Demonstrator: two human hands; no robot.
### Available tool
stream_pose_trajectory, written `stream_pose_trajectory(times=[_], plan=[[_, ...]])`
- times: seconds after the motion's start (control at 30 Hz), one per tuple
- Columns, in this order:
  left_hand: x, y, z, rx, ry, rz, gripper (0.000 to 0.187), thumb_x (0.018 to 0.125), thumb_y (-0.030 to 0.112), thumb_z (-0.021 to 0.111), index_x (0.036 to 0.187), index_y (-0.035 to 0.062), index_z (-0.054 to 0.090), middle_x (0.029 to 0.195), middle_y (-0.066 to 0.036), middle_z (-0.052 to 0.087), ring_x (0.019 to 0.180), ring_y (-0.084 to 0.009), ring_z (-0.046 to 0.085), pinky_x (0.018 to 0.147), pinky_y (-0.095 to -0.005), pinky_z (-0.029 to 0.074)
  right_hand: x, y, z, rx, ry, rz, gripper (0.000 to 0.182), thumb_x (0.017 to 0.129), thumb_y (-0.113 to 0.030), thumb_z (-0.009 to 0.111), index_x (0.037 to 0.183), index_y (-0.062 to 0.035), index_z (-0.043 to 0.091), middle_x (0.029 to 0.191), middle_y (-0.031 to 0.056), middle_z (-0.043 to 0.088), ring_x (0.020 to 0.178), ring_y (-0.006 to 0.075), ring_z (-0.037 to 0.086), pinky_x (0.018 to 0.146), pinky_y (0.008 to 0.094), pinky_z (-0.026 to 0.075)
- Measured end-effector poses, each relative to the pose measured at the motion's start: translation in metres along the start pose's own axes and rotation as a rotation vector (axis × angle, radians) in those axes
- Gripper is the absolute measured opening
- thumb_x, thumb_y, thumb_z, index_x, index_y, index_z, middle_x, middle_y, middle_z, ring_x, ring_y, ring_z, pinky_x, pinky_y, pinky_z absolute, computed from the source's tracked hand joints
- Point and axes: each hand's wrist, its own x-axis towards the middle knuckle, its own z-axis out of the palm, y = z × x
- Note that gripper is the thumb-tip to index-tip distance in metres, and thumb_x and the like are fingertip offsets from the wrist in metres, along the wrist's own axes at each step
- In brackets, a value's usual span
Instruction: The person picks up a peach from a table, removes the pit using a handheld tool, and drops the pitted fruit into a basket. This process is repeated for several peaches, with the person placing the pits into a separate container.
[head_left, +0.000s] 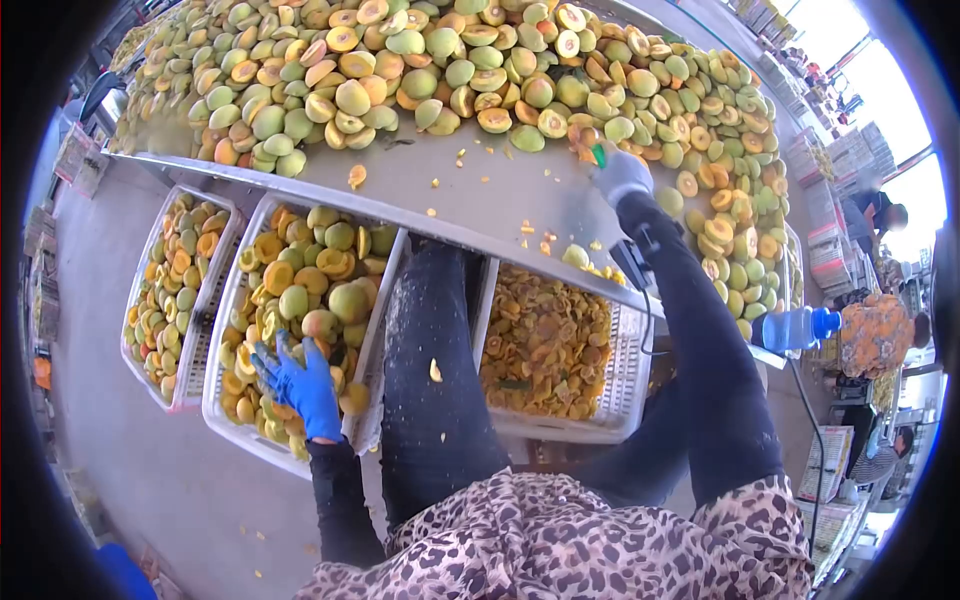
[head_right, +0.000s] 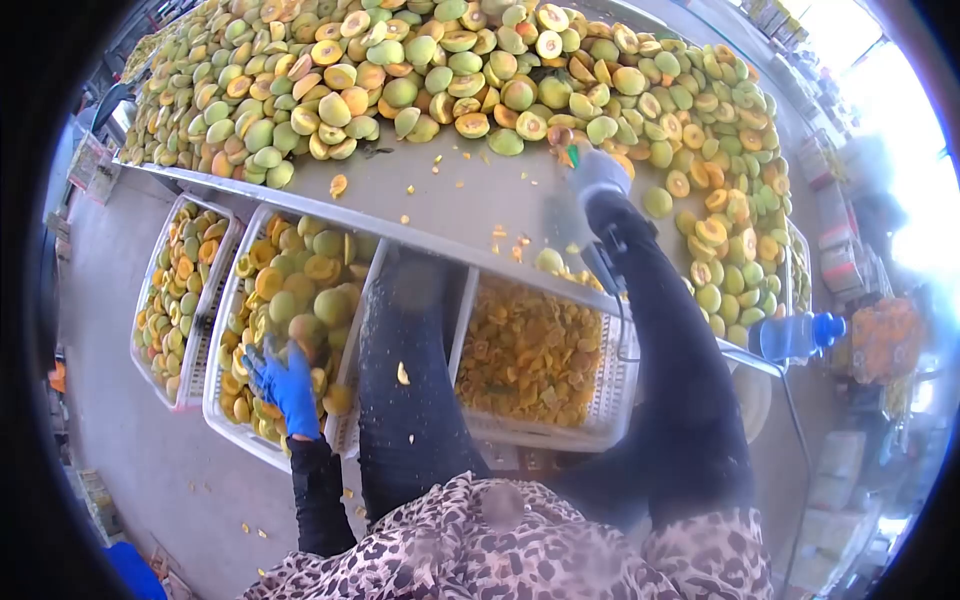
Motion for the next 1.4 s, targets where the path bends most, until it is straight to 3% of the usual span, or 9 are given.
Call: stream_pose_trajectory(times=[0.23,0.37,0.5,0.63,0.7,0.83,1.03,1.17,1.4], plan=[[0.03,0.058,-0.027,-0.686,0.018,0.165,0.025,0.089,0.01,0.056,0.111,0.0016,0.063,0.127,-0.018,0.053,0.123,-0.0323,0.044,0.104,-0.0422,0.033,0.017,-0.028,-0.011,-0.024,-0.296,0.02,0.04,0.08,-0.037,0.065,0.108,-0.0088,0.061,0.092,0.013,0.068,0.079,0.0298,0.066,0.069,0.0404,0.051],[0.032,0.122,-0.046,-1.15,-0.111,0.206,0.023,0.092,0.006,0.051,0.111,-0.0011,0.061,0.117,-0.013,0.059,0.112,-0.0242,0.053,0.098,-0.0362,0.04,-0.07,-0.048,-0.103,0.746,-0.569,0.043,0.032,0.08,-0.02,0.068,0.108,-0.0045,0.061,0.093,0.0062,0.07,0.075,0.0075,0.062,0.058,0.0174,0.045],[0.018,0.172,-0.07,-1.399,-0.268,0.11,0.024,0.092,0.001,0.049,0.114,-0.0039,0.058,0.114,-0.011,0.06,0.108,-0.0178,0.055,0.096,-0.031,0.042,-0.153,-0.038,-0.128,0.791,-0.82,-0.187,0.033,0.084,-0.023,0.069,0.111,-0.0069,0.062,0.103,0.0062,0.068,0.088,0.007,0.061,0.067,0.0227,0.05],[0.004,0.189,-0.062,-1.536,-0.353,0.114,0.025,0.092,0.001,0.049,0.116,-0.0046,0.057,0.114,-0.01,0.061,0.106,-0.015,0.056,0.095,-0.0274,0.042,-0.139,-0.016,-0.107,0.629,-0.599,-0.116,0.034,0.085,-0.024,0.068,0.112,-0.0053,0.061,0.089,0.0053,0.069,0.072,0.0111,0.062,0.066,0.0272,0.05],[-0.002,0.191,-0.069,-1.582,-0.421,0.049,0.025,0.094,0.002,0.049,0.117,-0.0044,0.057,0.114,-0.01,0.061,0.105,-0.014,0.056,0.094,-0.0266,0.043,-0.081,0.012,-0.071,-0.001,-0.286,0.038,0.035,0.084,-0.037,0.062,0.106,-0.01,0.061,0.078,0.0199,0.065,0.078,0.037,0.064,0.071,0.0457,0.051],[-0.009,0.192,-0.07,-1.567,-0.525,0.008,0.027,0.095,0.005,0.048,0.118,-0.0043,0.057,0.113,-0.01,0.062,0.104,-0.0153,0.058,0.093,-0.0285,0.044,-0.002,0.046,-0.011,-0.101,-0.065,0.153,0.043,0.077,-0.037,0.067,0.111,-0.0109,0.06,0.112,0.0193,0.06,0.102,0.0348,0.06,0.081,0.0433,0.05],[-0.02,0.205,-0.07,-2.021,-0.903,-0.101,0.036,0.095,0.016,0.05,0.126,-0.0026,0.05,0.123,-0.013,0.056,0.109,-0.0204,0.056,0.096,-0.0341,0.044,-0.007,0.0,-0.027,-0.057,-0.524,-0.102,0.052,0.079,-0.041,0.066,0.115,-0.0047,0.055,0.093,0.0159,0.066,0.087,0.0323,0.065,0.078,0.039,0.051],[-0.053,0.231,-0.066,-2.247,-1.332,-0.294,0.037,0.097,0.026,0.046,0.127,0.0038,0.049,0.126,-0.008,0.054,0.115,-0.0196,0.052,0.099,-0.0366,0.041,-0.128,-0.08,-0.094,0.545,-0.209,-0.377,0.046,0.08,-0.034,0.07,0.113,-0.0045,0.054,0.088,0.018,0.064,0.084,0.0343,0.064,0.076,0.0375,0.05],[-0.074,0.228,-0.086,-2.143,-1.209,-0.63,0.037,0.098,0.028,0.036,0.12,0.0025,0.052,0.099,-0.01,0.063,0.086,-0.0206,0.06,0.073,-0.0313,0.05,-0.247,-0.083,-0.119,0.474,0.15,-0.311,0.026,0.09,-0.031,0.058,0.087,-0.0053,0.054,0.068,0.0162,0.059,0.063,0.0345,0.06,0.052,0.0423,0.046]])
